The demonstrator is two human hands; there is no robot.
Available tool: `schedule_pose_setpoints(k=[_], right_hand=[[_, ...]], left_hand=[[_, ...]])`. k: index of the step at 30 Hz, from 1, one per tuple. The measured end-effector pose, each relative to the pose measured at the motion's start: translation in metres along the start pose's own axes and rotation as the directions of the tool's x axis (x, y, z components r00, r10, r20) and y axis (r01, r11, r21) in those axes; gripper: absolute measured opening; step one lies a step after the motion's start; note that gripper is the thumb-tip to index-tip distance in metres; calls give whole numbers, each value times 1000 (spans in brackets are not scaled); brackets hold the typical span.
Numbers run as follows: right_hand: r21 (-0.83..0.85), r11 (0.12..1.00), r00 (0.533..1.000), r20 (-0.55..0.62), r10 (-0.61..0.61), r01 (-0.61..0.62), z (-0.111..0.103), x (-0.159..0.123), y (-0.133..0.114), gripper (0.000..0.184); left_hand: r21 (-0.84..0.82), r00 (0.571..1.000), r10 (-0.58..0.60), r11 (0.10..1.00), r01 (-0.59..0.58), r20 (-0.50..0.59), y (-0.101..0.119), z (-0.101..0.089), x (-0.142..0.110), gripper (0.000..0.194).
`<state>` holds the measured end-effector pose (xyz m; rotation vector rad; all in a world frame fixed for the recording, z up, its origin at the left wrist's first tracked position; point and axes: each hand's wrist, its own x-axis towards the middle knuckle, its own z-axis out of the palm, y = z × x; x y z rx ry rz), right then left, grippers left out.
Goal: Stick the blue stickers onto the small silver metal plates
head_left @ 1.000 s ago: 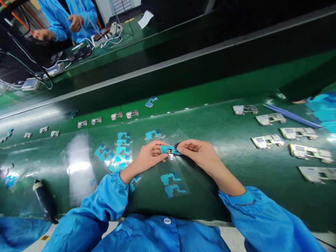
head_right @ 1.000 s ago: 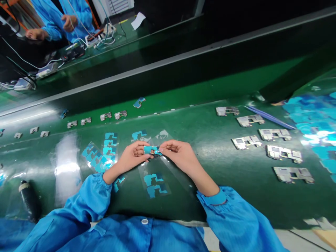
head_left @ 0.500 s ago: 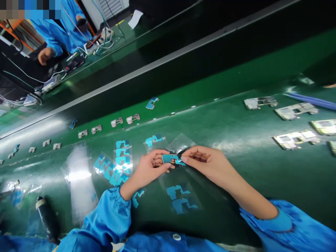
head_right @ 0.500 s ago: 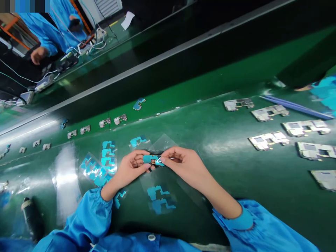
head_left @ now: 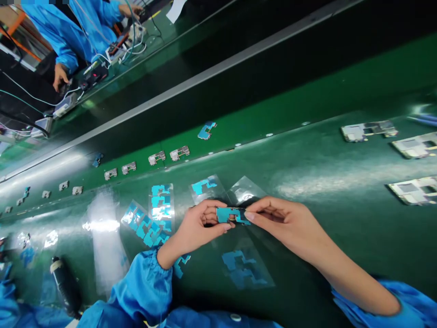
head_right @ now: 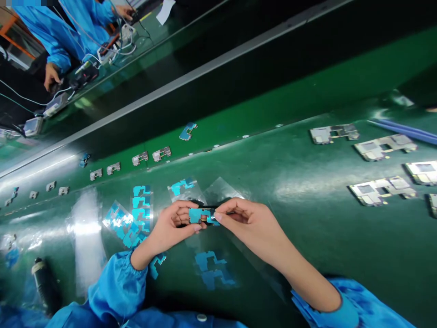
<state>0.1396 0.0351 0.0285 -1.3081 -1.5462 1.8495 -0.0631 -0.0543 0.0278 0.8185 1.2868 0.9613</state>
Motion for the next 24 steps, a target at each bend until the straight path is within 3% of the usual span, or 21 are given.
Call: schedule_pose_setpoints(k=[24], right_hand=[[3, 1000, 1000, -29, -10, 10, 1, -1, 0, 38]], left_hand=[[-65, 999, -42, 997, 41, -11, -3, 1, 0, 44]])
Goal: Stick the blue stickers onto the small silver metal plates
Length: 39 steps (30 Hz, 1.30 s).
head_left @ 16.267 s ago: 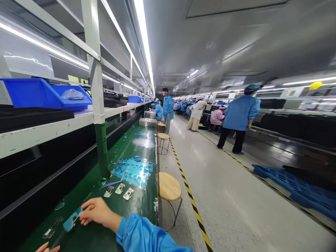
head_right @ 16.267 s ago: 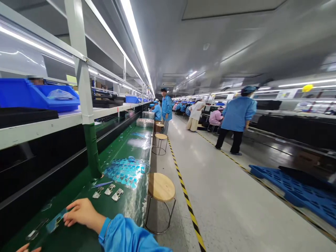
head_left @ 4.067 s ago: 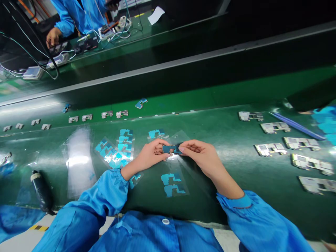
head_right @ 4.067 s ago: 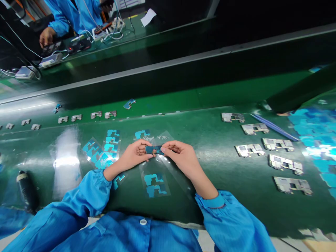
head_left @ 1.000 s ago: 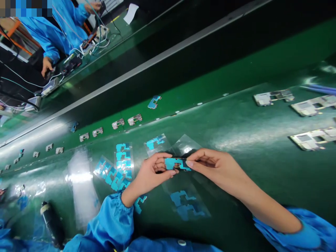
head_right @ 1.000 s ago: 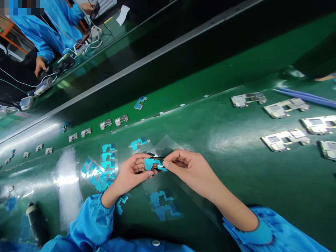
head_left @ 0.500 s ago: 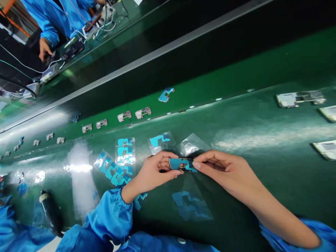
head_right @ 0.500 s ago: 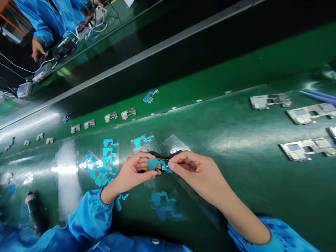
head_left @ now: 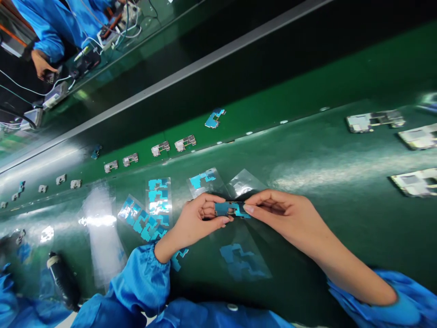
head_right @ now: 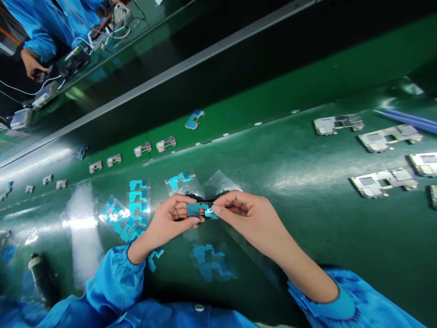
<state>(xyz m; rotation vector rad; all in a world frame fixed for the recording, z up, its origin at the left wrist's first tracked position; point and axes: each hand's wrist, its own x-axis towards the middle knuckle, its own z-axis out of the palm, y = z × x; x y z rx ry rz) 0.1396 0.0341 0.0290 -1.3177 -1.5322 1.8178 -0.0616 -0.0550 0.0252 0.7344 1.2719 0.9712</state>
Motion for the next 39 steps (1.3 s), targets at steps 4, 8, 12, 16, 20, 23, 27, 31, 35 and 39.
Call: schedule_pose_setpoints(k=[4, 8, 12, 16, 20, 23, 27, 31, 35, 39], right_hand=[[9, 1000, 1000, -11, 0, 1, 1, 1, 2, 39], [12, 1000, 999, -28, -26, 26, 4, 1, 3, 42], [-31, 996, 996, -45, -82, 80, 10, 2, 3, 37], [-94, 987, 988, -73, -136, 128, 17, 4, 7, 26], [-152, 971, 977, -76, -200, 186, 21, 8, 10, 19], [-170, 962, 971, -77, -228, 213, 22, 10, 10, 17], [-177, 958, 966, -90, -244, 225, 24, 11, 7, 16], [-177, 962, 970, -86, -227, 209, 24, 11, 7, 16], [-169, 964, 972, -79, -220, 205, 24, 13, 9, 15], [-193, 959, 970, -86, -227, 207, 25, 14, 11, 14]], left_hand=[[24, 1000, 17, 1000, -17, 2, -3, -1, 0, 44], [22, 999, 45, 999, -45, 0, -4, 0, 0, 43], [74, 997, 81, 994, -81, -2, -2, 1, 0, 44], [121, 997, 72, 990, -67, -35, 0, 2, 1, 45], [171, 995, 80, 983, -69, -57, -1, 1, 3, 47], [234, 991, 104, 969, -82, -82, -4, -1, 4, 48], [286, 987, 118, 955, -83, -110, -5, -1, 5, 50], [305, 984, 133, 948, -90, -122, -4, -1, 5, 51], [307, 982, 144, 946, -102, -119, -3, -1, 5, 51], [316, 982, 135, 945, -87, -134, -3, -2, 5, 52]])
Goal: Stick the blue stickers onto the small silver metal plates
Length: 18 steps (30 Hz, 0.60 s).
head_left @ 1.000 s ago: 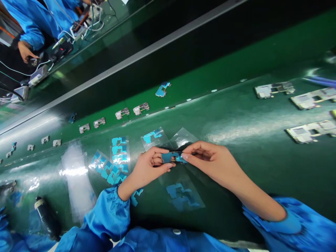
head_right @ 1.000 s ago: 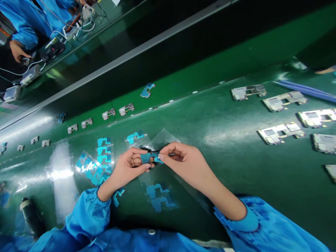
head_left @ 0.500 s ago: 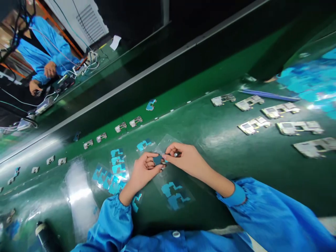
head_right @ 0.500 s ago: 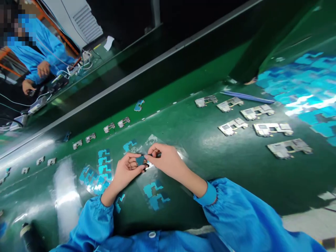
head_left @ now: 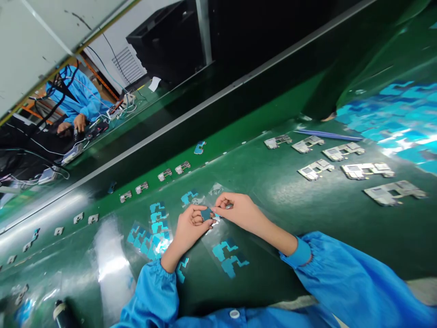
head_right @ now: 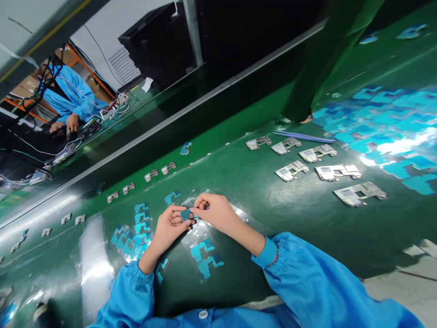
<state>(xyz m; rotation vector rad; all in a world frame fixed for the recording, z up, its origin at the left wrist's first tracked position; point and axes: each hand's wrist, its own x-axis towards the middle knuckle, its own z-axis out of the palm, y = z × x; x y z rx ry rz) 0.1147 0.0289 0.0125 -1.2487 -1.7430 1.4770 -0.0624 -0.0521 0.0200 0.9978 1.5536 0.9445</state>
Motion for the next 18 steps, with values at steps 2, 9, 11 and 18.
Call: schedule_pose_setpoints(k=[2, 9, 11, 18], right_hand=[[-13, 1000, 1000, -1, -7, 7, 1, 0, 1, 14], [-54, 999, 1000, -19, -12, 11, 4, 1, 6, 16], [-53, 999, 1000, -20, -13, 11, 4, 1, 6, 16], [-69, 997, 1000, -26, -16, 14, 4, 0, 1, 18]], left_hand=[[4, 1000, -9, 1000, 9, -5, 0, 0, 0, 52], [-21, 1000, -18, 1000, 18, 12, 2, 0, 0, 55], [-29, 999, -23, 999, 24, 24, 3, 0, 0, 56], [-93, 1000, -7, 996, 9, 27, 5, 3, -1, 52]])
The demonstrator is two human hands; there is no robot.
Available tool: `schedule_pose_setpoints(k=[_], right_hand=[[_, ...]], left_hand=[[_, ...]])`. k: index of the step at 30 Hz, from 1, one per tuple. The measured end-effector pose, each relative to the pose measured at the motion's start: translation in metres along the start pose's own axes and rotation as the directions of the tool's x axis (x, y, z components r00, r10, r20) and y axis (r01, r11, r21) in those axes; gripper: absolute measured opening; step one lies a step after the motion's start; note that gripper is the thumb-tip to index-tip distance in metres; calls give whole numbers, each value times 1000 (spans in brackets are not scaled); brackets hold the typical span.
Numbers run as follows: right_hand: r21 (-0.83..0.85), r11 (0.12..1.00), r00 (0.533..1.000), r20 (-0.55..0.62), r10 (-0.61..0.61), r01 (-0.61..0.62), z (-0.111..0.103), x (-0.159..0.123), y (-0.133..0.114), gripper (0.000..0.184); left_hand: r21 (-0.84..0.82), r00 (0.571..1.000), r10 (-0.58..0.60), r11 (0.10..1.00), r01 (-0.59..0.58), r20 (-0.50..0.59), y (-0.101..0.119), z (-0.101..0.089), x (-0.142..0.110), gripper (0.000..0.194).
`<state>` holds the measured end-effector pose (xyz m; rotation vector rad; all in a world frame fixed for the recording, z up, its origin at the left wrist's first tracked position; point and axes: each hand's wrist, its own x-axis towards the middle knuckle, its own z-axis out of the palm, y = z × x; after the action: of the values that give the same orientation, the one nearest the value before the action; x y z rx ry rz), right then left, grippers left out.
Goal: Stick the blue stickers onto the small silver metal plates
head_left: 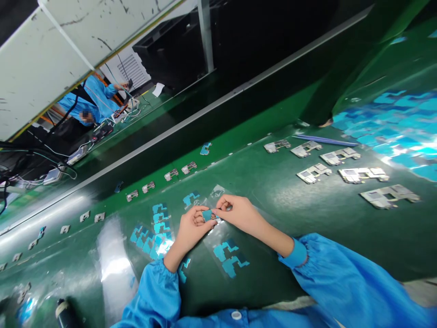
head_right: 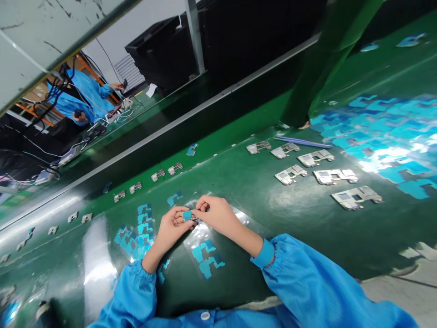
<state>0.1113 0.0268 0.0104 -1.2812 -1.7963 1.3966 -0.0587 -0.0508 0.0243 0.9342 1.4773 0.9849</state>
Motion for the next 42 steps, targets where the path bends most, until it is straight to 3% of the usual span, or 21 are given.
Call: schedule_pose_setpoints(k=[4, 10, 19, 24, 33, 42], right_hand=[[-24, 1000, 1000, -2, -17, 17, -1, -1, -2, 18], [13, 1000, 1000, 3, 5, -6, -5, -2, -2, 21], [278, 955, 991, 115, 75, -105, -20, -11, -5, 33], [330, 935, 990, 95, 104, -130, -24, -12, -6, 41], [235, 959, 987, 15, 159, -158, -18, -14, 0, 39], [177, 964, 980, 21, 198, -199, -19, -17, 1, 36]], left_hand=[[-90, 1000, 22, 996, -22, -5, 2, 4, 0, 44], [-21, 997, 26, 999, -25, 76, 5, -2, -2, 52], [-19, 992, 13, 1000, -11, 127, -12, -8, 0, 54], [-39, 993, -15, 999, 20, 119, -9, -7, -1, 51], [-58, 982, -30, 997, 42, 185, -1, -8, -3, 52], [-47, 975, 23, 999, -13, 220, 3, -9, -5, 48]])
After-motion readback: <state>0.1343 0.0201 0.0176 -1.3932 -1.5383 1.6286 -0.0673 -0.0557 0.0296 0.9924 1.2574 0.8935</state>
